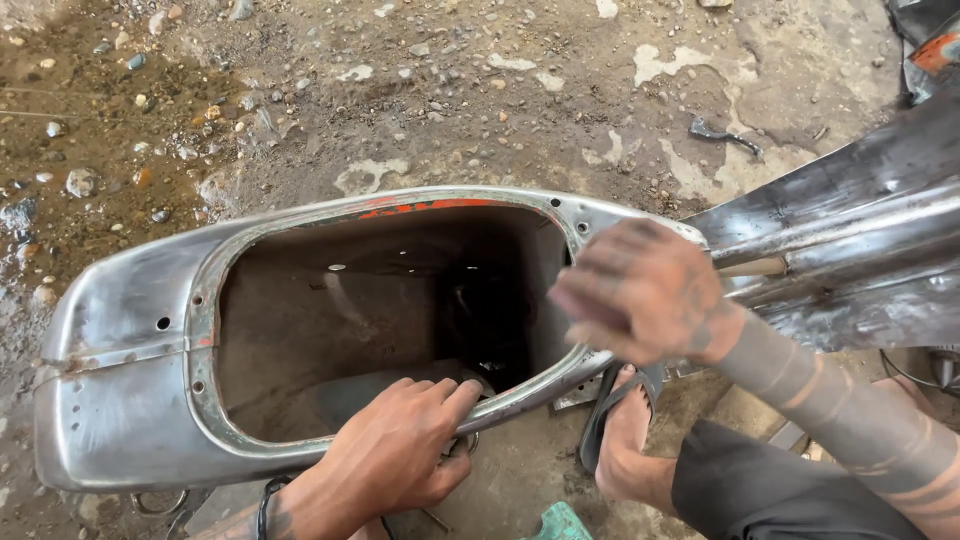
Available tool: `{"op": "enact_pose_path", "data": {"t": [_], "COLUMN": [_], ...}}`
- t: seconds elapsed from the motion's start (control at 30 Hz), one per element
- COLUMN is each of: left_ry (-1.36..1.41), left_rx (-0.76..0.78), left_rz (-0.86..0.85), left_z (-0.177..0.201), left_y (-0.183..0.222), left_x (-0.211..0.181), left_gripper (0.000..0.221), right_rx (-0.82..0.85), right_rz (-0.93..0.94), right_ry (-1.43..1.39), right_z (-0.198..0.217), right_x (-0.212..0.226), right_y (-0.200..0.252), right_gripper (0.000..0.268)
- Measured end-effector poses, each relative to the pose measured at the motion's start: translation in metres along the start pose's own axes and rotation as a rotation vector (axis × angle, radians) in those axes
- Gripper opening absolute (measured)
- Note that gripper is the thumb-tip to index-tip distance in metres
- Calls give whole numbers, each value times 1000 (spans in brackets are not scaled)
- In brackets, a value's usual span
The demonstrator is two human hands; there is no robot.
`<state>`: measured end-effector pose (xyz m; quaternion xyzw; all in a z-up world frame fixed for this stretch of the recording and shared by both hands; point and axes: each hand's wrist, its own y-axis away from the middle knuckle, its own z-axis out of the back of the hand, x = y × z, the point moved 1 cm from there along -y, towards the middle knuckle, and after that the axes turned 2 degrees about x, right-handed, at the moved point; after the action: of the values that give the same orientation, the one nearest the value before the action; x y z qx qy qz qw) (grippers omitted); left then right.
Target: Manually sanding the metal body of a motorcycle using sandpaper to prepare it for further work.
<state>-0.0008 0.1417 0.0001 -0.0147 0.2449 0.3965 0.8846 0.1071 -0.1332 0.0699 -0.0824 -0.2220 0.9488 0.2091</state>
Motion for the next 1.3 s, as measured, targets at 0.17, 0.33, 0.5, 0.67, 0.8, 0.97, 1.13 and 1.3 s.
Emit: {"op": "enact_pose_path", "data": {"t": [0.17,0.33,0.5,0.67,0.8,0.97,1.13,1.3], "left_ry": [-12,-6,-36,-62,-36,-69,-51,-64], "left_rx": [-7,-56,-52,-36,-26,-54,-62,-43], "left_rz": [-16,-30,-18,-23,-31,-28,-33,-27], "left_z": [0,0,-3,-2,0,-3,-2,-6], "left_y": [0,0,-1,0,0,0,0,0], "left_x": [1,1,1,0,-1,-1,-1,3], "left_gripper": [30,33,30,34,34,32,34,35], "right_rx": [40,85,-13,2,-11,45,23,8], "right_rz": [-63,-132,-84,-122,-77,-142,-143,-123], "right_ry": [62,193,37,108,-127,-216,-217,-96], "right_z": [-6,-5,-9,-8,-7,18,24,14], "right_x": [-41,-23,-45,-29,-40,-24,-16,-24], "right_y": [20,9,12,14,11,-6,-13,2], "right_gripper": [46,64,46,59,50,55,51,59]}}
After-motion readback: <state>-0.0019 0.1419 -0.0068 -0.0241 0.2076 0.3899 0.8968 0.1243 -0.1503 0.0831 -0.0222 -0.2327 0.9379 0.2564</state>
